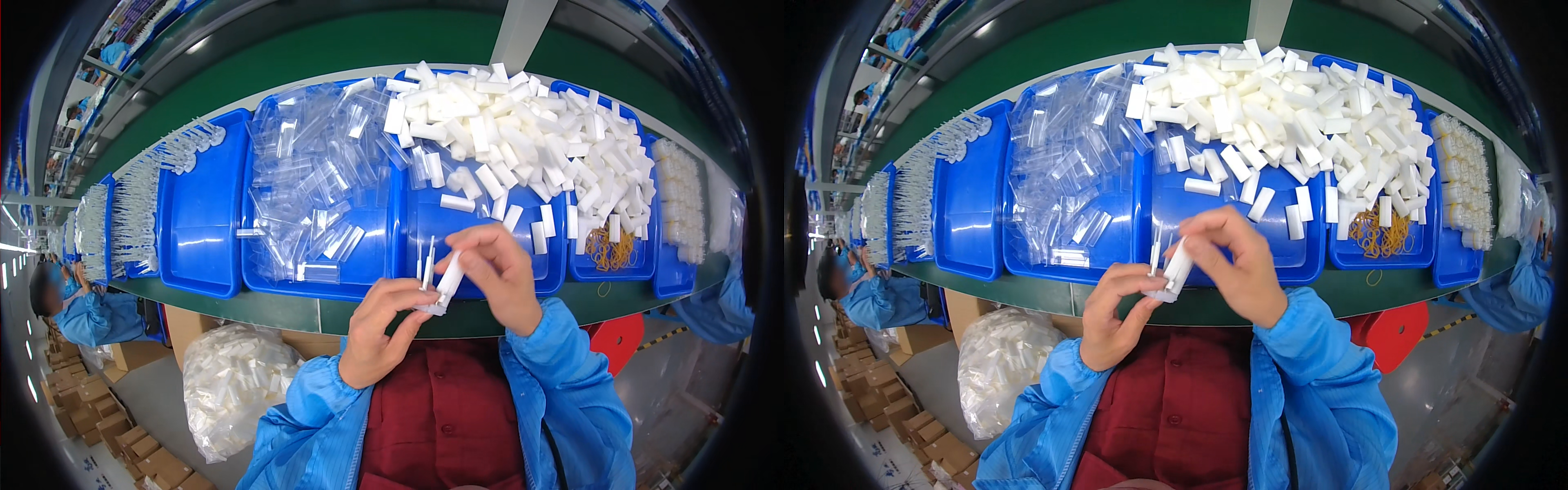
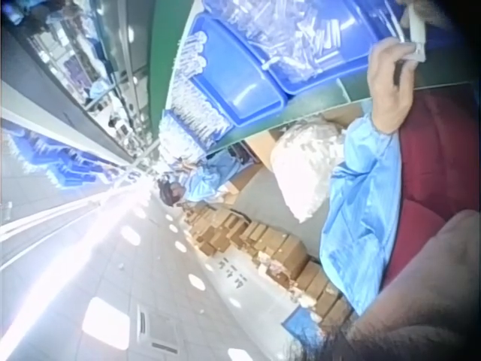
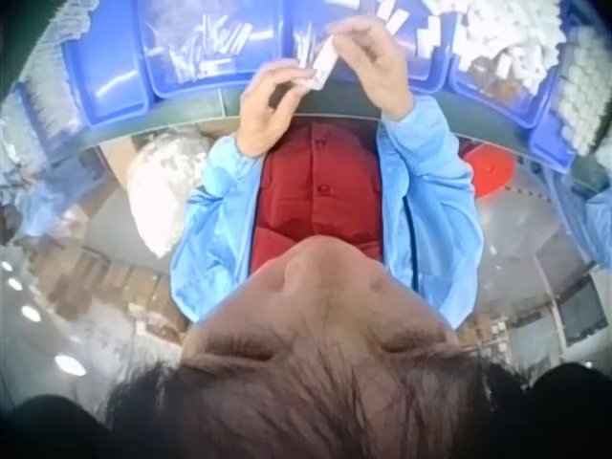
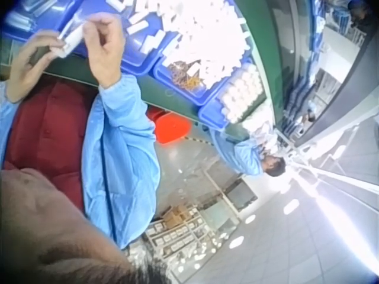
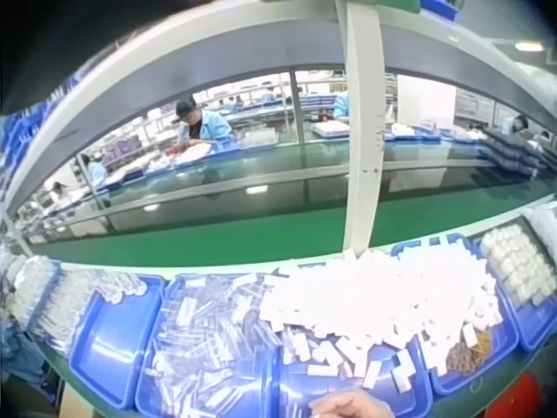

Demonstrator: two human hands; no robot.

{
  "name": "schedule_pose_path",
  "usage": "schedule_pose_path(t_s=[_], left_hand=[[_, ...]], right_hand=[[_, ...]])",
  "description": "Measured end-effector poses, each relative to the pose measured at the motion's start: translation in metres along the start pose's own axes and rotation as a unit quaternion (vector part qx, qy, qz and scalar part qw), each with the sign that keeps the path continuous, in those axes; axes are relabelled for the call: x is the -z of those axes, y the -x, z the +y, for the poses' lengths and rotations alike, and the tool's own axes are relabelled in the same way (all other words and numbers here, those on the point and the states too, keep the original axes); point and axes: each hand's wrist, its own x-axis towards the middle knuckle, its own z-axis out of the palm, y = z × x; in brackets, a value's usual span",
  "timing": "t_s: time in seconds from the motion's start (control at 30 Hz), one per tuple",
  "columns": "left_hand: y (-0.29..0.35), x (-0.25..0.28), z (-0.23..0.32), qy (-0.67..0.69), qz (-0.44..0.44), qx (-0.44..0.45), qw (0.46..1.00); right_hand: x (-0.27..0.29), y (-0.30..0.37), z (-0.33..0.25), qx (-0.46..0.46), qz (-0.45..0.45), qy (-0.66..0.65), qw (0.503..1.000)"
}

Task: The person assembles parts by inserting white components into clear plastic sleeves, arranging them into bundles, and securing each bundle with a rubber band.

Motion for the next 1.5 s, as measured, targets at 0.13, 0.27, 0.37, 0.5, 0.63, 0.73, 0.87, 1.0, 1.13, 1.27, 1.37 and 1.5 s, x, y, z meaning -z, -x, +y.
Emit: schedule_pose_path(t_s=[0.13, 0.27, 0.37, 0.5, 0.63, 0.73, 0.87, 1.0, 1.13, 1.27, 1.37, 1.5], left_hand=[[0.001, -0.005, -0.007, -0.005, 0.068, 0.006, 0.998], [0.003, -0.005, -0.010, -0.032, 0.063, -0.071, 0.995], [0.000, -0.001, -0.017, -0.048, 0.075, -0.068, 0.994], [0.004, 0.005, -0.021, -0.033, 0.114, -0.006, 0.993], [0.012, 0.007, -0.020, -0.051, 0.138, 0.015, 0.989], [0.011, 0.008, -0.023, -0.051, 0.127, -0.006, 0.991], [0.013, 0.012, -0.024, -0.066, 0.114, -0.054, 0.990], [0.010, 0.016, -0.014, -0.139, 0.093, -0.105, 0.980], [-0.004, 0.014, -0.008, -0.141, 0.033, -0.158, 0.977], [-0.002, 0.023, 0.001, -0.176, 0.032, -0.141, 0.974], [-0.007, 0.020, 0.004, -0.184, 0.005, -0.122, 0.975], [-0.011, 0.006, 0.000, -0.172, -0.014, -0.124, 0.977]], right_hand=[[-0.002, 0.005, 0.004, 0.078, -0.031, 0.156, 0.984], [-0.010, 0.013, 0.020, 0.174, -0.004, 0.143, 0.974], [-0.006, 0.002, -0.001, 0.135, -0.027, 0.223, 0.965], [0.007, -0.043, -0.021, 0.252, 0.023, 0.523, 0.814], [-0.006, -0.061, -0.019, 0.311, -0.027, 0.687, 0.656], [-0.004, -0.041, -0.006, 0.285, -0.073, 0.744, 0.600], [-0.003, -0.021, -0.021, 0.264, -0.112, 0.664, 0.690], [-0.001, -0.017, -0.027, 0.009, -0.048, 0.213, 0.976], [-0.016, -0.012, -0.029, -0.030, 0.123, 0.050, 0.991], [-0.016, -0.027, -0.019, -0.058, 0.049, 0.007, 0.997], [-0.012, -0.030, -0.023, -0.087, 0.072, 0.007, 0.994], [0.003, -0.021, -0.021, -0.073, 0.076, 0.045, 0.993]])
